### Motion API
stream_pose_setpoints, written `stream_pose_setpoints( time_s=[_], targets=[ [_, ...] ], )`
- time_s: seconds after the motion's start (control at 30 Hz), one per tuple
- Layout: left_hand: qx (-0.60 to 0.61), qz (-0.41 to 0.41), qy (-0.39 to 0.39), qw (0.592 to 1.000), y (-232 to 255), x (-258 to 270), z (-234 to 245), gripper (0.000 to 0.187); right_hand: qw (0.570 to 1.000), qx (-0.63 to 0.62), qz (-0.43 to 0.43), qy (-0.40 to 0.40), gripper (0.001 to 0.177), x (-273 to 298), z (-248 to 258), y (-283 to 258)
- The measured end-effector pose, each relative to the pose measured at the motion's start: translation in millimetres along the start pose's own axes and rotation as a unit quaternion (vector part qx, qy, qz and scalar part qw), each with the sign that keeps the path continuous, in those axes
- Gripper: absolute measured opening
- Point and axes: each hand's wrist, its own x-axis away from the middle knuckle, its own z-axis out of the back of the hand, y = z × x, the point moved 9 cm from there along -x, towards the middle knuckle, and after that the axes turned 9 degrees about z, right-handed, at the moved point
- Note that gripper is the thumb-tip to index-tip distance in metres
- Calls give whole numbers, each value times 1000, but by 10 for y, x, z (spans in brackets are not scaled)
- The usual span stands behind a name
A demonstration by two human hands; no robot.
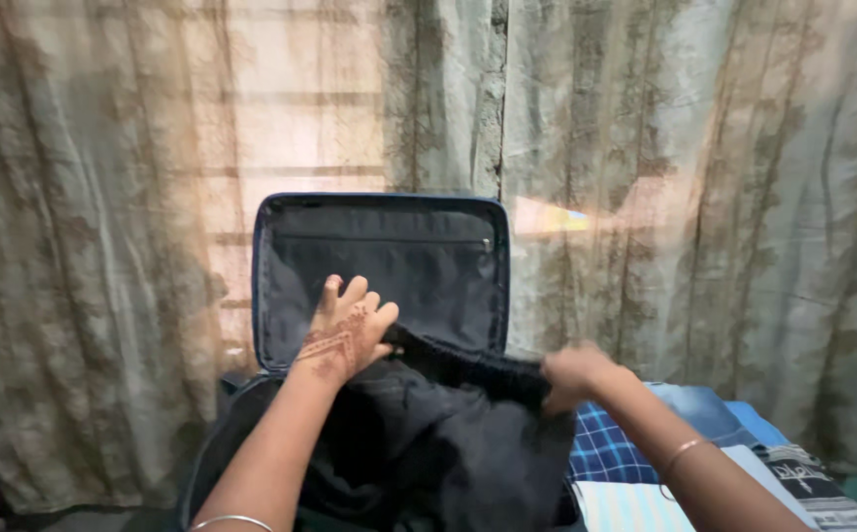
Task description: The person folds several items of clothing, including black pants, a blue t-shirt, and a grey sweatshirt, and places them into an open suitcase.
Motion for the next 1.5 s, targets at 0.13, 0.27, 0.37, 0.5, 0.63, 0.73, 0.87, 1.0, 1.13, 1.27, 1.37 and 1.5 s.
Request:
stream_pose_setpoints(
  time_s=[0.13, 0.27, 0.37, 0.5, 0.63, 0.73, 0.87, 1.0, 1.13, 1.27, 1.37, 1.5],
  targets=[
    [71, 41, -108, 991, -18, 70, 165, 67, 862, 224, -157, 426, 5, 448, 1371, 168],
    [77, 69, -178, 978, 77, -75, 365, 68, 770, 243, -100, 581, 18, 810, 2116, -219],
    [49, 142, -143, 978, -75, -283, 500, 68, 729, 234, -52, 641, 19, 964, 2213, -368],
    [169, 316, -113, 927, -485, -462, 132, 87, 784, 225, 66, 576, 27, 1070, 1949, -270],
    [269, 297, 52, 915, -419, -656, -39, 63, 811, 149, -16, 566, 45, 1144, 1803, 40],
    [366, 246, 90, 893, -242, -921, 83, 61, 788, 87, -170, 585, 86, 1289, 1772, 443],
    [487, 75, -78, 867, 75, -961, 52, 79, 700, 81, -199, 681, 47, 1412, 1708, 917],
    [423, 130, -204, 873, -3, -738, -311, 70, 662, -445, -109, 593, 28, 761, 1168, 1543],
    [367, 327, -177, 852, -505, -565, -460, 60, 649, -532, -6, 543, 22, 553, 1289, 1320],
    [621, 407, -32, 669, -653, -443, -572, 39, 660, -536, -60, 524, 25, 499, 1268, 1207],
    [713, 323, -107, 613, -528, -364, -792, 35, 675, -576, -21, 460, 31, 455, 1117, 1149],
    [805, 213, -191, 519, -458, -234, -905, 38, 648, -711, 76, 261, 55, 481, 890, 836]
  ],
)
